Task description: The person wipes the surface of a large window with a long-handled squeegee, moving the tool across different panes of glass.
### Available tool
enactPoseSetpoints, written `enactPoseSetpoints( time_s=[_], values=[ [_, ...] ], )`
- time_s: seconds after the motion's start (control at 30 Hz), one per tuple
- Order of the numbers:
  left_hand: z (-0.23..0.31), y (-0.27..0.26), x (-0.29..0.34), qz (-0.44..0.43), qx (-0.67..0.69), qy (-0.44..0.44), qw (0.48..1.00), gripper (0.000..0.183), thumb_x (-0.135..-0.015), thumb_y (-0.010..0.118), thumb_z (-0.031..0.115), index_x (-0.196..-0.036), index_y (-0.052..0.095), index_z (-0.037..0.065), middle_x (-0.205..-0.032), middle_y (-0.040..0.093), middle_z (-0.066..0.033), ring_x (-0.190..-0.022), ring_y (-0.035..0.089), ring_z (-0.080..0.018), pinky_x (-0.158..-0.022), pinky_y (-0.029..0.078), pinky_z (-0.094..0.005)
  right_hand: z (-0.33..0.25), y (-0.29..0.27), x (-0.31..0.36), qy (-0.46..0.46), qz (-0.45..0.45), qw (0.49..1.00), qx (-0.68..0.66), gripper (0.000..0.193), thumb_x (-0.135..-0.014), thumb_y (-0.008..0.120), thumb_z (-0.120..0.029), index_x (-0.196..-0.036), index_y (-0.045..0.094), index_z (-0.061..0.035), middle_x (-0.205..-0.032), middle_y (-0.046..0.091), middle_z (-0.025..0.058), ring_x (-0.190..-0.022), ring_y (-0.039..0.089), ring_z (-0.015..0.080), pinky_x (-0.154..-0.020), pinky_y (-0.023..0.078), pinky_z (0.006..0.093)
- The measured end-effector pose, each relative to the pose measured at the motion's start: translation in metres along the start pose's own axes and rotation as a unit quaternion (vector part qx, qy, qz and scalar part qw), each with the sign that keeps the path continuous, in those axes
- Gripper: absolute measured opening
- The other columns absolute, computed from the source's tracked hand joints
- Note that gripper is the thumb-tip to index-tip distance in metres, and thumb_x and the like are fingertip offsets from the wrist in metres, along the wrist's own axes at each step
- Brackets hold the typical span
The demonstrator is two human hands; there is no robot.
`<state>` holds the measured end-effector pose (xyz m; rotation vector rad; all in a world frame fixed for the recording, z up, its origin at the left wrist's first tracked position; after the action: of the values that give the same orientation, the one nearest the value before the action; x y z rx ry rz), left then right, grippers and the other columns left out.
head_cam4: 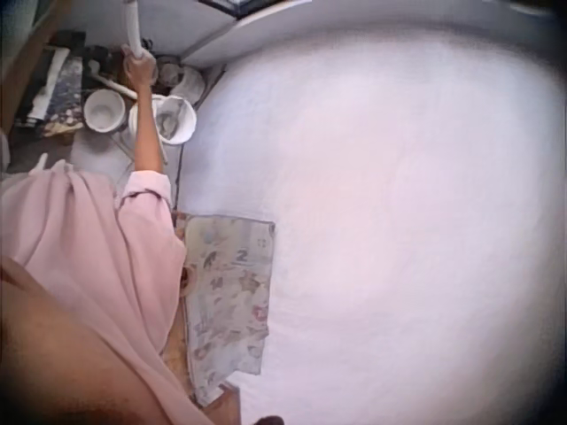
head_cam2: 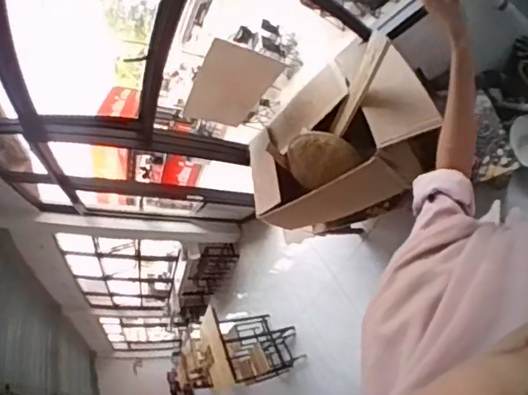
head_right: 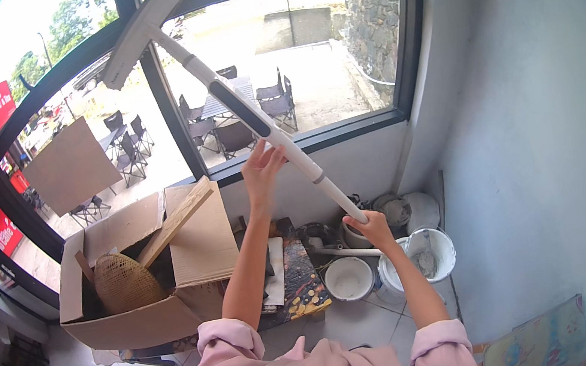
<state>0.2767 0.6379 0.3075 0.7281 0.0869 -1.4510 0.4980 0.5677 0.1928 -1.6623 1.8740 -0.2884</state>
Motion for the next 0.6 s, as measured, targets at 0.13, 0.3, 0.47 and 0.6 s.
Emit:
enactPoseSetpoints(
  time_s=[0.13, 0.3, 0.47, 0.6],
  values=[
    [-0.041, 0.011, 0.006, 0.02, 0.009, -0.024, 0.999, 0.051, -0.078, 0.064, 0.008, -0.123, 0.042, -0.002, -0.09, 0.064, -0.0115, -0.081, 0.06, -0.0119, -0.071, 0.05, -0.0242, 0.041, -0.012, -0.001, 0.04, -0.021, 0.999, 0.01, 0.049, -0.074, 0.064, -0.047, -0.06, 0.055, -0.0011, -0.047, 0.045, 0.0007, -0.047, 0.042, 0.0075, -0.044, 0.033, 0.0276],
    [-0.093, 0.021, 0.008, 0.033, -0.07, -0.045, 0.996, 0.044, -0.075, 0.068, 0.012, -0.113, 0.052, -0.002, -0.089, 0.065, -0.0114, -0.081, 0.06, -0.0107, -0.075, 0.049, -0.0244, 0.088, -0.021, -0.011, 0.032, -0.019, 0.999, 0.022, 0.044, -0.075, 0.063, -0.046, -0.067, 0.059, -0.002, -0.047, 0.044, 0.0008, -0.047, 0.041, 0.0085, -0.044, 0.032, 0.028],
    [-0.148, 0.041, 0.001, 0.058, -0.107, -0.071, 0.99, 0.046, -0.074, 0.068, 0.01, -0.114, 0.049, -0.002, -0.092, 0.064, -0.0112, -0.084, 0.062, -0.015, -0.075, 0.049, -0.0253, 0.126, -0.038, -0.034, 0.038, -0.025, 0.998, 0.041, 0.045, -0.077, 0.062, -0.043, -0.067, 0.056, 0.0006, -0.05, 0.046, 0.0101, -0.046, 0.042, 0.0169, -0.047, 0.035, 0.0327],
    [-0.199, 0.037, -0.011, 0.085, -0.062, -0.1, 0.989, 0.051, -0.074, 0.067, 0.008, -0.119, 0.044, 0.0, -0.096, 0.062, -0.0102, -0.087, 0.061, -0.0159, -0.075, 0.05, -0.0272, 0.152, -0.046, -0.06, 0.015, -0.038, 0.997, 0.064, 0.046, -0.079, 0.06, -0.042, -0.065, 0.051, 0.0009, -0.051, 0.048, 0.0145, -0.045, 0.046, 0.0252, -0.047, 0.037, 0.0364]
  ],
)
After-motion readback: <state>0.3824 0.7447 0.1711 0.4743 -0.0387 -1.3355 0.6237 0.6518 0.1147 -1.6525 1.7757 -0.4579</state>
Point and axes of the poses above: each hand's wrist, its own x-axis away from the middle knuckle, its own y-axis out of the palm, z = x × y, the point moved 3 cm from there along -x, towards the middle knuckle
